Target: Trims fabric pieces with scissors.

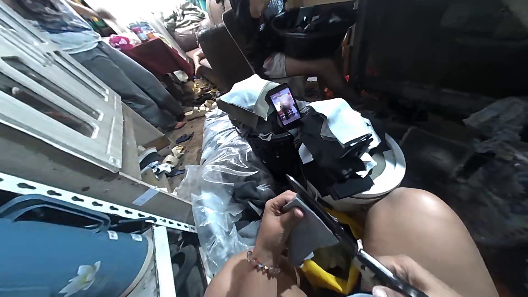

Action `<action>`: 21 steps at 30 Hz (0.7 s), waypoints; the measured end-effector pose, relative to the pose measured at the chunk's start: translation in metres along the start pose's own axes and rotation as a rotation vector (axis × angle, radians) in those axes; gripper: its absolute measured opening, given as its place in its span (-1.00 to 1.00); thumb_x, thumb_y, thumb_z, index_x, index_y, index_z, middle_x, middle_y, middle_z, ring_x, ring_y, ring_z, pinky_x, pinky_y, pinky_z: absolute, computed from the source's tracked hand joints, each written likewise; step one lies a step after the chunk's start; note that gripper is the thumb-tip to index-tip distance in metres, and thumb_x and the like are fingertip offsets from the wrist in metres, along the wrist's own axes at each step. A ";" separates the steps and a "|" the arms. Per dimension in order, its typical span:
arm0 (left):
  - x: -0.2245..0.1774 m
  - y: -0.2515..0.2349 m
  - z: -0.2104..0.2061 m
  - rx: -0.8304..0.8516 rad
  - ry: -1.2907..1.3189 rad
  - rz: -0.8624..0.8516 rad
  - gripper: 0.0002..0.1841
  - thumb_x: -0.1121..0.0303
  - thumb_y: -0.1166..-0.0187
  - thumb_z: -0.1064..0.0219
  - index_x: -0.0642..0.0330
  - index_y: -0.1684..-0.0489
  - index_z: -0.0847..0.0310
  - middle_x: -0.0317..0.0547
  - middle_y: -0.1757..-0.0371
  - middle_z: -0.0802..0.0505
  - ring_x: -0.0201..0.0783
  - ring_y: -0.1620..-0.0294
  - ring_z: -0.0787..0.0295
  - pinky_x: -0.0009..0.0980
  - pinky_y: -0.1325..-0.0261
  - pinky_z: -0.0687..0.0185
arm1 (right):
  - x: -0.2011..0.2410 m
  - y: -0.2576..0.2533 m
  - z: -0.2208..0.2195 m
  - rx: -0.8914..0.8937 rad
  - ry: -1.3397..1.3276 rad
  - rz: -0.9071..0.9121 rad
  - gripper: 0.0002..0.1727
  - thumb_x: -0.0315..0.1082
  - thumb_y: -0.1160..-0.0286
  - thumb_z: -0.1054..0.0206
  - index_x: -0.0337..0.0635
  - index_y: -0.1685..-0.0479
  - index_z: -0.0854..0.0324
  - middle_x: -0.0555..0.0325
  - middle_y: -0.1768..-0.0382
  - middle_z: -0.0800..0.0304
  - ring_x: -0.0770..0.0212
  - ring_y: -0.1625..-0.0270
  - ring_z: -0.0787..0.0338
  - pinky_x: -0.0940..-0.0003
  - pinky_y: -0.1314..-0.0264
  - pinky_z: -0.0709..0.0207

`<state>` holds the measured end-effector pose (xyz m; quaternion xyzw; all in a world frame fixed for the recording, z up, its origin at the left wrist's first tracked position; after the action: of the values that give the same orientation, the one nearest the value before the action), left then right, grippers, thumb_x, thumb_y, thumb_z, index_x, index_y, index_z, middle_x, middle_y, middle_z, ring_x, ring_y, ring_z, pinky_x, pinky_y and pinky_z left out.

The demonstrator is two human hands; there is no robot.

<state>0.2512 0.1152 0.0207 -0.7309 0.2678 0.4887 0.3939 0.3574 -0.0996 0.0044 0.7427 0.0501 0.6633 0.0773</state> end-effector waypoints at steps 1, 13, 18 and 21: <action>-0.002 0.002 0.002 -0.036 -0.016 -0.010 -0.80 0.02 -0.40 -0.54 -0.12 0.30 -0.90 -0.52 0.19 -0.91 -0.66 0.12 -0.79 -0.65 0.00 -0.71 | 0.003 0.000 0.004 -0.056 0.112 0.023 -0.59 0.04 -0.59 -0.35 -0.17 0.33 -0.62 0.40 0.61 -0.52 0.53 0.62 -0.48 0.52 0.55 -0.39; -0.006 0.023 -0.022 -0.050 -0.125 -0.124 -0.85 0.12 -0.49 -0.50 -0.11 0.17 -0.90 -0.51 0.12 -0.90 -0.64 0.02 -0.77 -0.63 -0.10 -0.69 | 0.071 -0.061 0.010 -0.299 0.651 0.534 -0.61 -0.15 -0.39 -0.50 -0.28 0.02 -0.61 0.06 0.40 -0.76 0.18 0.36 -0.77 0.13 0.20 -0.68; -0.008 0.039 -0.015 0.042 0.053 -0.023 -0.75 0.24 -0.47 -0.52 -0.25 -0.08 -0.86 -0.57 0.03 -0.94 -0.68 0.02 -0.82 -0.61 -0.12 -0.74 | 0.111 -0.077 0.000 -0.041 0.522 0.404 -0.66 -0.21 -0.45 -0.48 -0.29 0.02 -0.60 0.13 0.38 -0.69 0.40 0.36 -0.65 0.47 0.26 -0.55; -0.014 0.056 -0.025 0.052 0.121 0.137 -0.65 0.35 -0.37 -0.56 -0.36 -0.08 -0.85 -0.66 0.02 -0.93 -0.74 -0.01 -0.81 -0.65 -0.15 -0.72 | 0.137 -0.088 -0.006 0.060 0.507 0.406 -0.69 -0.23 -0.46 -0.48 -0.28 0.07 -0.60 0.20 0.42 -0.65 0.48 0.40 -0.60 0.54 0.32 -0.48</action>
<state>0.2152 0.0636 0.0212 -0.7286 0.3529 0.4625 0.3614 0.3695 0.0115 0.1230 0.5507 -0.0621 0.8271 -0.0932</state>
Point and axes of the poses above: each hand's wrist, its own y-axis away from the middle knuckle, its own z-axis out of the back of the hand, x = y × z, the point moved 6 cm from there along -y, towards the middle knuckle
